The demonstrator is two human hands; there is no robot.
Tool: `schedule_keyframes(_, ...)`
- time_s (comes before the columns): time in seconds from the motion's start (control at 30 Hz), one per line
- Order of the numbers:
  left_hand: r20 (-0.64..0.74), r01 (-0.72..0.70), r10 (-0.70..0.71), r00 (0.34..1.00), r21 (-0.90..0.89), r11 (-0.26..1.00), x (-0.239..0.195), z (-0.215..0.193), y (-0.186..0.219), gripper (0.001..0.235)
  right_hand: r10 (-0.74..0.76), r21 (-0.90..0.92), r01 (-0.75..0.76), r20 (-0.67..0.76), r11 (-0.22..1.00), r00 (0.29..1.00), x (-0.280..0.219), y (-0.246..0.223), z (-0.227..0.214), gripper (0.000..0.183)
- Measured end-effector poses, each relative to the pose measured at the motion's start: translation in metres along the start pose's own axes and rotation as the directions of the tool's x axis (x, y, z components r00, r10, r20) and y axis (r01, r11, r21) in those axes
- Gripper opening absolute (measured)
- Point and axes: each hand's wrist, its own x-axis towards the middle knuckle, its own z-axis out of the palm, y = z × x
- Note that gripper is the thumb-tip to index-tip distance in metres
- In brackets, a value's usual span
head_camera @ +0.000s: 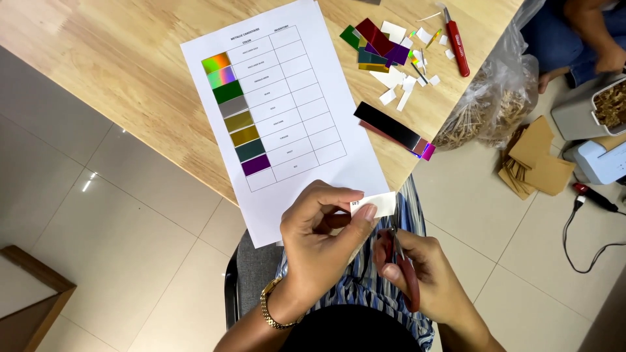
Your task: Cutting and adhering metallic color swatches onto a printed reference chart.
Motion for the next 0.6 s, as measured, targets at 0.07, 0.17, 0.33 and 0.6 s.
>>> schedule_keyframes(0.07, 0.005, -0.002, 0.003, 1.000, -0.018, 1.000, 0.000, 0.001, 0.001, 0.018, -0.003, -0.005, 0.003, -0.002, 1.000, 1.000, 0.000, 0.001, -0.001, 0.049)
schedule_keyframes(0.17, 0.010, -0.012, 0.012, 1.000, -0.024, 1.000, 0.000, 0.001, 0.000, 0.018, 0.004, 0.009, -0.003, -0.010, 1.000, 1.000, -0.001, 0.004, -0.002, 0.049)
schedule_keyframes(0.33, 0.003, -0.028, 0.028, 1.000, 0.007, 1.000, -0.001, 0.001, -0.002, 0.018, 0.021, 0.006, -0.020, -0.037, 1.000, 0.999, -0.003, 0.005, -0.001, 0.051)
schedule_keyframes(0.6, -0.017, -0.054, 0.054, 0.998, 0.005, 0.999, -0.002, 0.004, -0.005, 0.018, 0.083, -0.073, -0.090, -0.101, 0.993, 0.991, -0.009, 0.019, -0.005, 0.045)
